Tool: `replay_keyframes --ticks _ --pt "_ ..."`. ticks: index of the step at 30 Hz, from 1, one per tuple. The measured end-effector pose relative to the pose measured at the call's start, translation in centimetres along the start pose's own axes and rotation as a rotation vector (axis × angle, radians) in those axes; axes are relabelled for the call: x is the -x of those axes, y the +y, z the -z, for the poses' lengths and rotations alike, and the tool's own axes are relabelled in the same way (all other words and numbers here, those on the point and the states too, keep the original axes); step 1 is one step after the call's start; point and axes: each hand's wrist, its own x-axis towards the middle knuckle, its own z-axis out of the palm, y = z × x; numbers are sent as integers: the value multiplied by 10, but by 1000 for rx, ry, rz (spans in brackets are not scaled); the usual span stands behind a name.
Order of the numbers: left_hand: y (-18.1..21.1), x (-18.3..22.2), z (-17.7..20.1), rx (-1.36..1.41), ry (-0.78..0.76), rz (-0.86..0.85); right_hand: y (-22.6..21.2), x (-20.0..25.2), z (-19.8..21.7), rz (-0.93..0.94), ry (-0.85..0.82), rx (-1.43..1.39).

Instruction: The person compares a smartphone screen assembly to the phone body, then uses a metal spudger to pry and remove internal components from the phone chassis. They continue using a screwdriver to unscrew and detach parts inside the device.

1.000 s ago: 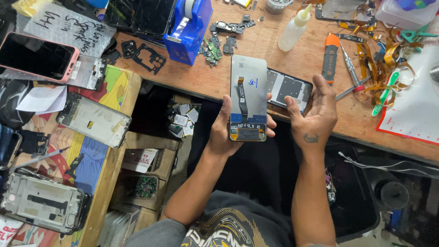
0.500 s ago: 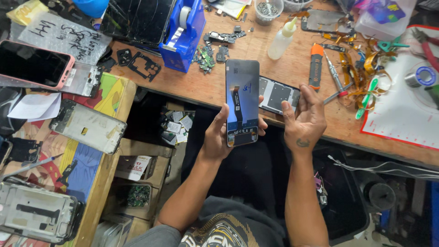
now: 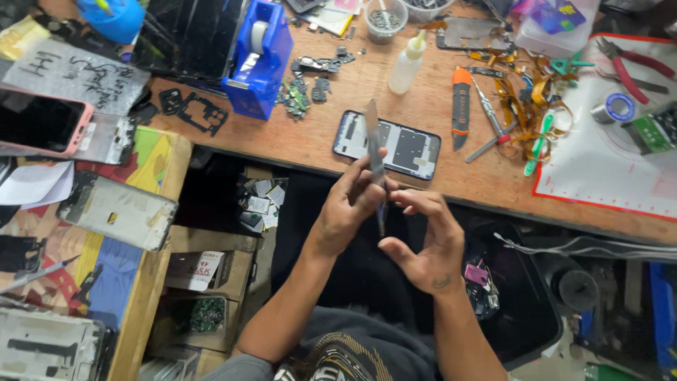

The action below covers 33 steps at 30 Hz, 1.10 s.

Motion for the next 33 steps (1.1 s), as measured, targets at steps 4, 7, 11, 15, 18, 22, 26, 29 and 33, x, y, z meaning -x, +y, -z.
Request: replay_keyframes --ticks 4,7,11,15,18,22,26,29,33 --pt "3 -1 -32 -456 120 22 -7 6 9 -218 70 -22" --pt "15 -5 -47 -546 119 33 2 15 27 -409 144 -188" --pt "23 -5 -62 -577 41 65 28 37 62 -533 231 -369" --pt "21 -19 -51 -722 -15 -88 58 87 106 -576 348 -475" --pt "16 -50 -22 -1016 163 -209 81 144 163 -407 480 -735" --pt "1 -89 22 -1238 222 -528 95 249 246 -580 942 -478" --pt "-18 -88 47 -1224 229 -520 87 365 291 -497 1373 -198" --pt "-27 -82 53 -1268 266 -603 73 422 293 -667 1742 15" --pt "-29 -81 59 -1329 295 -633 58 456 264 -1025 2068 57"
